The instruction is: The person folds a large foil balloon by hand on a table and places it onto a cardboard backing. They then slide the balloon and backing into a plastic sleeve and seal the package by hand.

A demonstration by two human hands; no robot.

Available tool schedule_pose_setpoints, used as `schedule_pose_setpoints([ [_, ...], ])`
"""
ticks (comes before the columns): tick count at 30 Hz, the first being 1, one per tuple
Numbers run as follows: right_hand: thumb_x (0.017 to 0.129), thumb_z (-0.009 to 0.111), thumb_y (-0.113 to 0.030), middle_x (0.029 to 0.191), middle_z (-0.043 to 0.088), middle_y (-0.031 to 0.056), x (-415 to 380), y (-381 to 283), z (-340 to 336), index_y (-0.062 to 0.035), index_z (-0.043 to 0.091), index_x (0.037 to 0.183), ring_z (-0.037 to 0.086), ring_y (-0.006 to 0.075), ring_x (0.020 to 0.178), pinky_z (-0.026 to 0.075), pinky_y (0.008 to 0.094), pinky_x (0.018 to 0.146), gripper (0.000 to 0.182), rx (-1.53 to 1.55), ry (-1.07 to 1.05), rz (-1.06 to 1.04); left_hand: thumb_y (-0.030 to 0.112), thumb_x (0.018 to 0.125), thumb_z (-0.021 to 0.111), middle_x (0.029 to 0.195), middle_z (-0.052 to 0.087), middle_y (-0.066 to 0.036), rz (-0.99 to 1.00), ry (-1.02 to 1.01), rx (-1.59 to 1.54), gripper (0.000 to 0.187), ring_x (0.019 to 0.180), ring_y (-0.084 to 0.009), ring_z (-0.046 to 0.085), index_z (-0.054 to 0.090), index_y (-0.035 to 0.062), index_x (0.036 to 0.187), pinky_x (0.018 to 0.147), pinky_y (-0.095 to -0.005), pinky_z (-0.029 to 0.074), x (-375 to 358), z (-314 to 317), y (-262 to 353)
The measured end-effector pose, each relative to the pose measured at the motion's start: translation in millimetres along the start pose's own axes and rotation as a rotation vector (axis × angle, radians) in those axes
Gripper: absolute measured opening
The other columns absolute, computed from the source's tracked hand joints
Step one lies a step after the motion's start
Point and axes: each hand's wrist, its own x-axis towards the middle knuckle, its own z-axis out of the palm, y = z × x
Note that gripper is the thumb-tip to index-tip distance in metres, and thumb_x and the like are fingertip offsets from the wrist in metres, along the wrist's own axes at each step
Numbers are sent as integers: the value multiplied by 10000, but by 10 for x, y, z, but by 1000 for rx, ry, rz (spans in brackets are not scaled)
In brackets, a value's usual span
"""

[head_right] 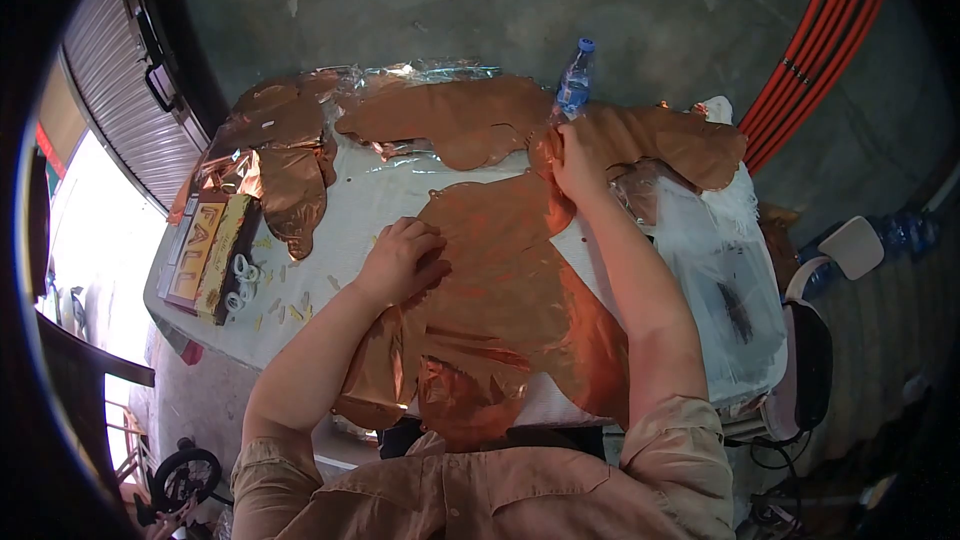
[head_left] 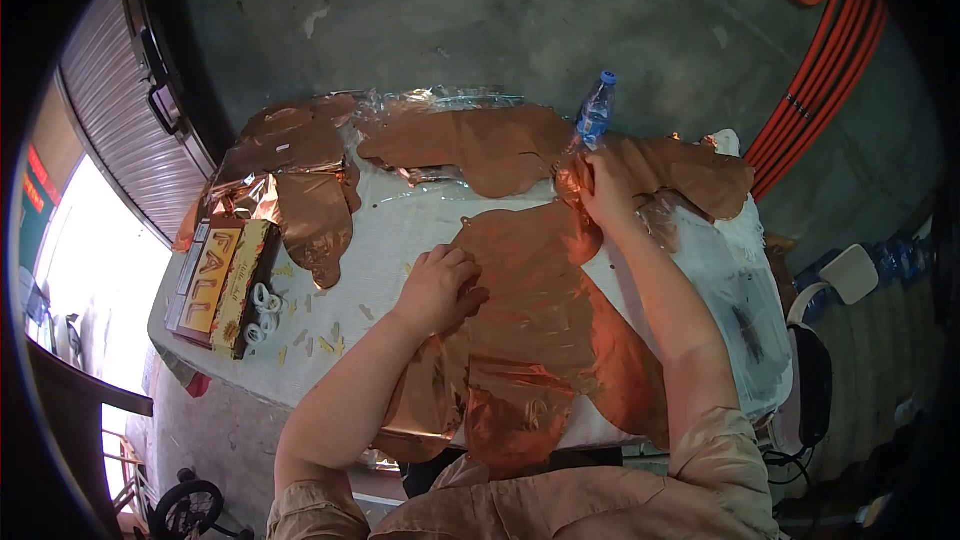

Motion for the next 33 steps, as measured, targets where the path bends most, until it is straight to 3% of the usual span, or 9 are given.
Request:
schedule_pose_setpoints([
  [1,774,642,-86,827,644,241,-20,-95,-43,-118,319,1373,625,429,791,489,519,717,681,-94,-191,127,281,759,711,987,603,-24,-7,-5,-3,254,1011,-246,534,658,101,930,862,-391,423,4,-2,4],
  [5,783,640,-136,863,661,216,-52,-234,-70,-128,474,1328,636,406,796,505,488,731,570,-228,-301,193,278,752,715,985,600,-22,14,19,-2,255,1001,-248,534,660,104,930,854,-391,423,-4,20,-18],
  [10,766,620,-130,794,668,199,157,217,-324,-24,711,822,655,348,722,514,473,686,150,-278,-83,43,270,750,719,1027,607,-35,-15,-31,-10,277,1009,-260,537,661,98,959,863,-397,426,14,-38,20],
  [16,877,566,-110,673,643,117,758,399,-1676,4,694,899,656,186,609,470,324,498,173,191,53,629,265,760,717,1054,619,-60,-23,-58,-5,303,1021,-275,545,663,79,993,873,-404,433,16,-34,13],
  [18,939,547,-203,713,649,64,1007,1162,-1795,-24,663,992,662,110,689,497,227,531,219,277,269,339,264,761,716,1050,619,-64,1,-49,-1,301,1018,-276,546,664,74,990,871,-403,435,18,-38,23],
  [21,949,533,-166,741,657,52,1103,843,-2145,5,658,984,640,94,670,495,246,551,214,498,625,233,252,765,714,1049,622,-72,-16,-41,-23,293,1015,-280,549,663,64,985,871,-404,437,21,-60,62],
  [24,952,545,-172,833,672,37,1081,717,-2391,24,645,1019,627,97,699,490,247,606,229,120,448,349,239,767,713,1047,623,-74,7,-21,-12,283,1014,-283,549,662,62,981,873,-401,437,26,-51,53],
  [28,943,580,-183,987,672,31,1180,48,-2544,12,627,1111,615,90,835,481,227,729,262,378,648,-49,226,773,708,1033,623,-74,-10,-36,4,269,1013,-288,548,659,64,983,872,-399,439,9,-52,41],
  [33,948,547,-91,1040,657,38,971,-630,-2519,24,616,1150,604,97,935,479,239,828,243,837,248,-145,223,781,700,1016,619,-76,5,-9,18,261,1013,-294,544,656,69,986,875,-402,440,12,-50,36],
])
